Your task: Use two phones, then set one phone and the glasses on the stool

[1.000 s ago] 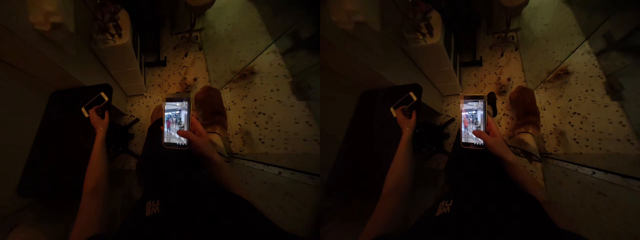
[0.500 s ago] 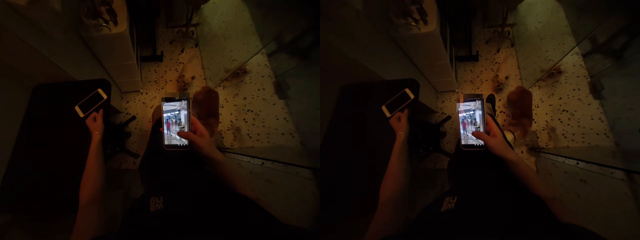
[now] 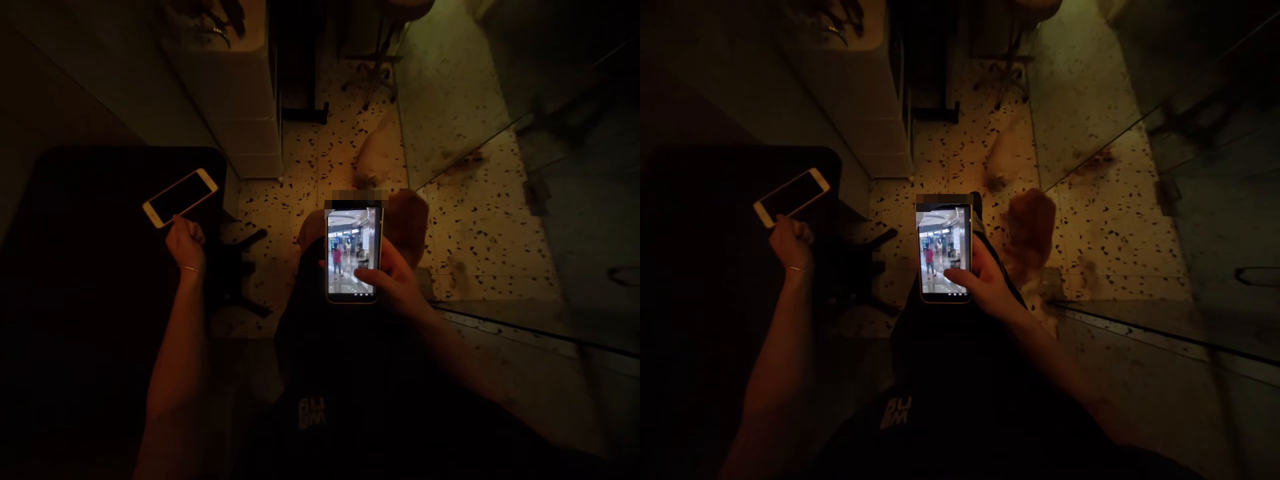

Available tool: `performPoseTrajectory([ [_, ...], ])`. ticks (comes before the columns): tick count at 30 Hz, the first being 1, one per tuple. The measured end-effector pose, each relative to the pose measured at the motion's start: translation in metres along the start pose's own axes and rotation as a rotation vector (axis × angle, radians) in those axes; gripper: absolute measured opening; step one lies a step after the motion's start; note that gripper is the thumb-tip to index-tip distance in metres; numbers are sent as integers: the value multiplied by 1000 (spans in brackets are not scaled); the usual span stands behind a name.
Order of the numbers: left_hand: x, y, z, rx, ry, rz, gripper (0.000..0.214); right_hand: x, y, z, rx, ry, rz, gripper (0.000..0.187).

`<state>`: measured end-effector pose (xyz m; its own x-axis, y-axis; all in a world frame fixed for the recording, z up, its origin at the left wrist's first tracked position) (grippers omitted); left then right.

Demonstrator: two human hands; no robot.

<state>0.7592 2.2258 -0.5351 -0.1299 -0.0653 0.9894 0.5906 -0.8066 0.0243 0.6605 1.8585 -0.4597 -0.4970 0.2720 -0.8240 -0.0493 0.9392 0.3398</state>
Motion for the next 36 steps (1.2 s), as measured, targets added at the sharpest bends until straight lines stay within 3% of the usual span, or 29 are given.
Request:
performPoseTrajectory([
  [9,5,-3,-4,21,17,145,46,2,-5,3,6,2,7,57],
  [12,5,-5,-2,32,5,203,52,2,-8,4,6,3,8,55],
  [17,-2,-8,4,54,-102,294,81,4,-11,6,12,5,16,56],
  [27,2,-5,3,68,-133,392,75,7,-13,8,11,34,53,54],
  [31,11,0,0,35,-102,492,71,17,-16,19,2,52,56,55],
  [36,13,2,-4,1,-74,506,68,48,-22,49,-20,156,150,65],
])
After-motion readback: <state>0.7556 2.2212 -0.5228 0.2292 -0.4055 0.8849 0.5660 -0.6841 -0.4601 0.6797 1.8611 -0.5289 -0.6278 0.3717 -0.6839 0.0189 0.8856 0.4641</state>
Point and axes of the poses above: each hand's wrist, its own z-axis towards the middle knuckle, its own y-axis out of the palm, x = y × z, the point moved 4 cm from there along z, towards the middle knuckle, and after that the axes turned 6 degrees about y, right-handed, at the moved point
